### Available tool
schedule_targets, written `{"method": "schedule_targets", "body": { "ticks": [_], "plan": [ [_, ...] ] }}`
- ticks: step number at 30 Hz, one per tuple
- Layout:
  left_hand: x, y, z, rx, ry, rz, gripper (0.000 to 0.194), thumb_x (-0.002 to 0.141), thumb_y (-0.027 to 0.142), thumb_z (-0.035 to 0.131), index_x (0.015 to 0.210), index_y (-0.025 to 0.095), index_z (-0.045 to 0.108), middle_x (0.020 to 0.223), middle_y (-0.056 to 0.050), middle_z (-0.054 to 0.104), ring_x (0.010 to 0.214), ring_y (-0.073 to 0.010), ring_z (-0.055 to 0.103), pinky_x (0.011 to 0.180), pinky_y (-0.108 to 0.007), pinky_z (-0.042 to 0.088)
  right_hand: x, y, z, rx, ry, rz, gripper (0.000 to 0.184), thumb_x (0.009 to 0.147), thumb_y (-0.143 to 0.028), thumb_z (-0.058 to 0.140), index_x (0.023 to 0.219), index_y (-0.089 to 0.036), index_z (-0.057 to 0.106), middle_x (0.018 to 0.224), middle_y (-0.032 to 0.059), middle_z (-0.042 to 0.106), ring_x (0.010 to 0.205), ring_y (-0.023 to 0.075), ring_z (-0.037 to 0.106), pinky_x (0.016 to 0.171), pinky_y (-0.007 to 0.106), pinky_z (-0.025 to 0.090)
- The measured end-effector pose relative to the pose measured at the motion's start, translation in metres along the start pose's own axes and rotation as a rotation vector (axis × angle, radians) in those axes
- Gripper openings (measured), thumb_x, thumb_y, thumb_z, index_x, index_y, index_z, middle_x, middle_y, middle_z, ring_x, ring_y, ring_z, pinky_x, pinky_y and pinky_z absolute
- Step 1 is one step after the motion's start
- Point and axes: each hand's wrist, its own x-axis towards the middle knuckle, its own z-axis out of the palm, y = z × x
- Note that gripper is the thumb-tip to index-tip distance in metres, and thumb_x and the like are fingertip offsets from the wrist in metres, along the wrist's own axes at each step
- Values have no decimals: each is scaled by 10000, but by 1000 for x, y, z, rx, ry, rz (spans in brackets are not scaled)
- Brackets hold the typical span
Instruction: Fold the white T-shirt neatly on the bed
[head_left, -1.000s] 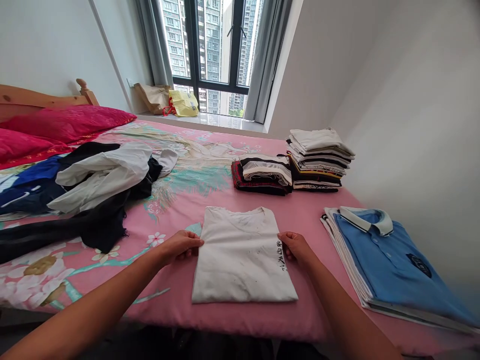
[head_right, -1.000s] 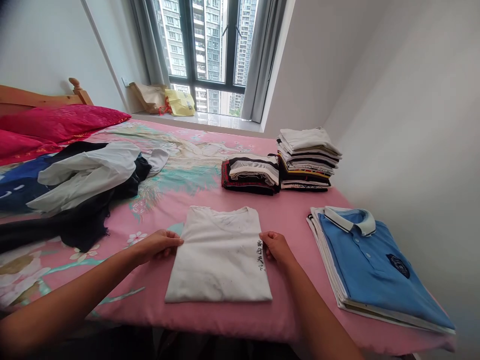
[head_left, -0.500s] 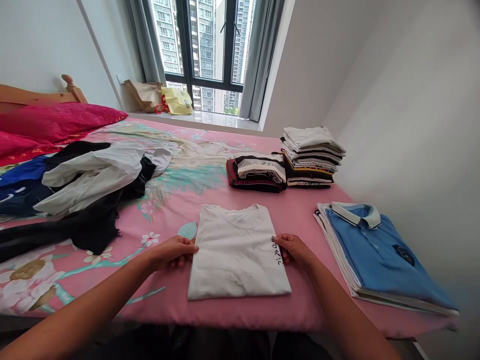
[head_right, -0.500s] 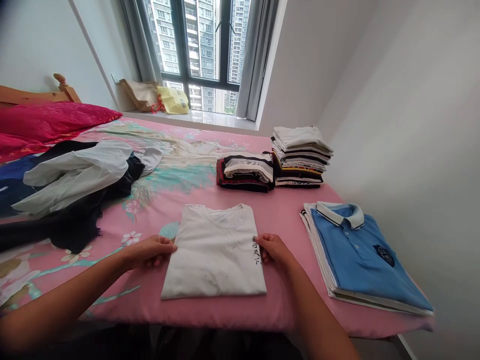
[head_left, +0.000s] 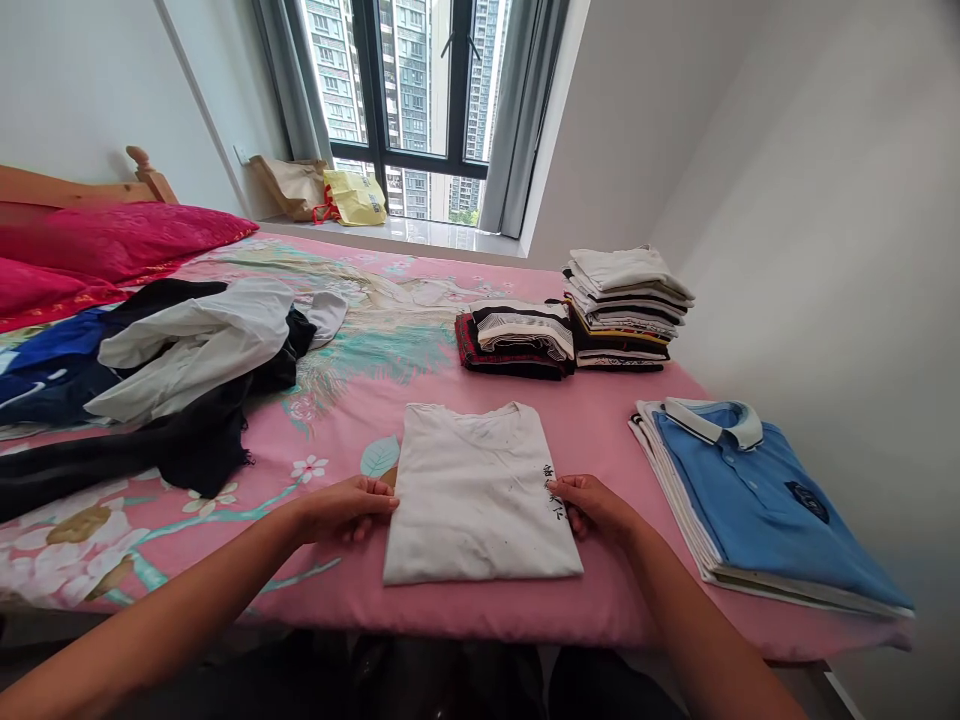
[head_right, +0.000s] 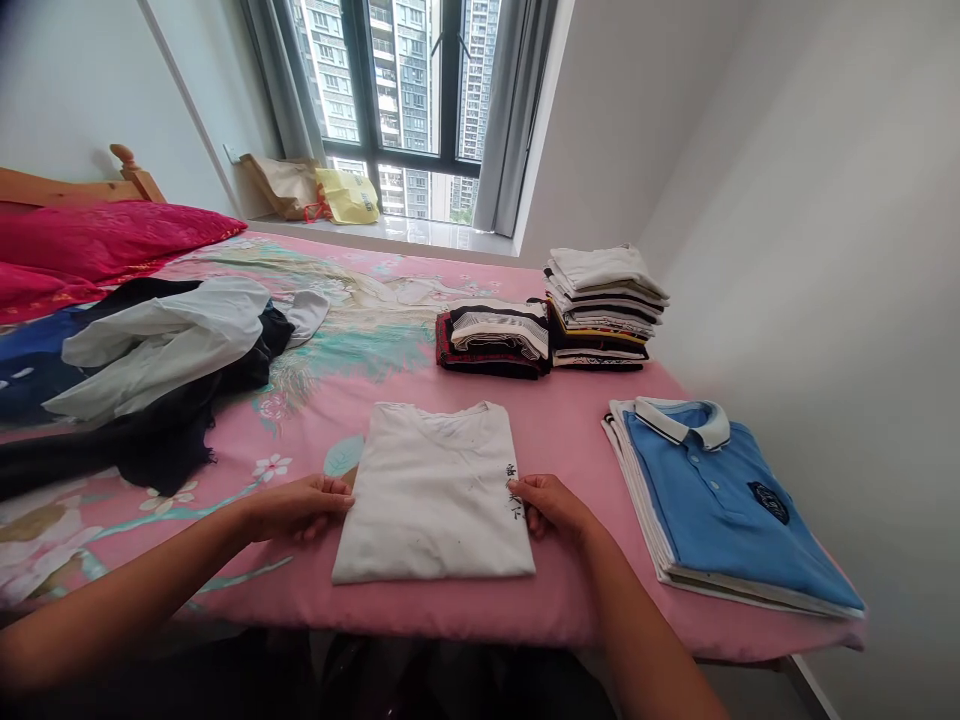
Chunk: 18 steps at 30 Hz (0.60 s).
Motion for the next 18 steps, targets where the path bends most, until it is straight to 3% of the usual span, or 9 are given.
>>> {"method": "schedule_targets", "body": {
  "ticks": [2, 6, 13, 15, 18],
  "plan": [
    [-3, 1, 2, 32, -64, -1, 379, 612, 496, 723, 648, 176, 523, 419, 72, 448, 329, -59, 368, 337, -201, 205, -1, 1, 0, 1, -22, -14, 396, 725, -562, 598, 683, -182, 493, 383, -38, 481, 310, 70, 367, 341, 180, 275],
    [-3, 0, 3, 69, -80, -35, 360, 605, 479, 728, 626, 172, 542, 401, 63, 459, 326, -74, 403, 335, -199, 265, 0, 4, 3, 4, 30, 24, 383, 701, -541, 625, 679, -194, 464, 376, -61, 442, 303, 66, 327, 326, 184, 253],
    [-23, -18, 11, 75, -161, 24, 292, 596, 392, 746, 718, 156, 624, 678, -39, 678, 384, -70, 481, 363, -195, 305, 2, 15, 12, -87, 188, 29, 405, 661, -574, 640, 697, -214, 457, 383, -47, 433, 300, 93, 353, 314, 212, 260],
    [-34, -33, 21, 65, -84, 73, 259, 542, 310, 775, 679, 151, 622, 646, -54, 678, 387, -89, 487, 367, -210, 309, -1, 21, 12, -135, 273, 13, 406, 634, -592, 642, 719, -226, 487, 380, -39, 412, 301, 109, 357, 305, 232, 258],
    [-47, -64, 34, -100, 343, 206, 268, 502, 275, 785, 617, 169, 567, 513, -26, 610, 403, -121, 499, 383, -229, 318, -11, 30, 12, -215, 357, -21, 431, 638, -661, 572, 751, -247, 529, 431, 0, 447, 324, 131, 385, 312, 273, 310]
  ]
}}
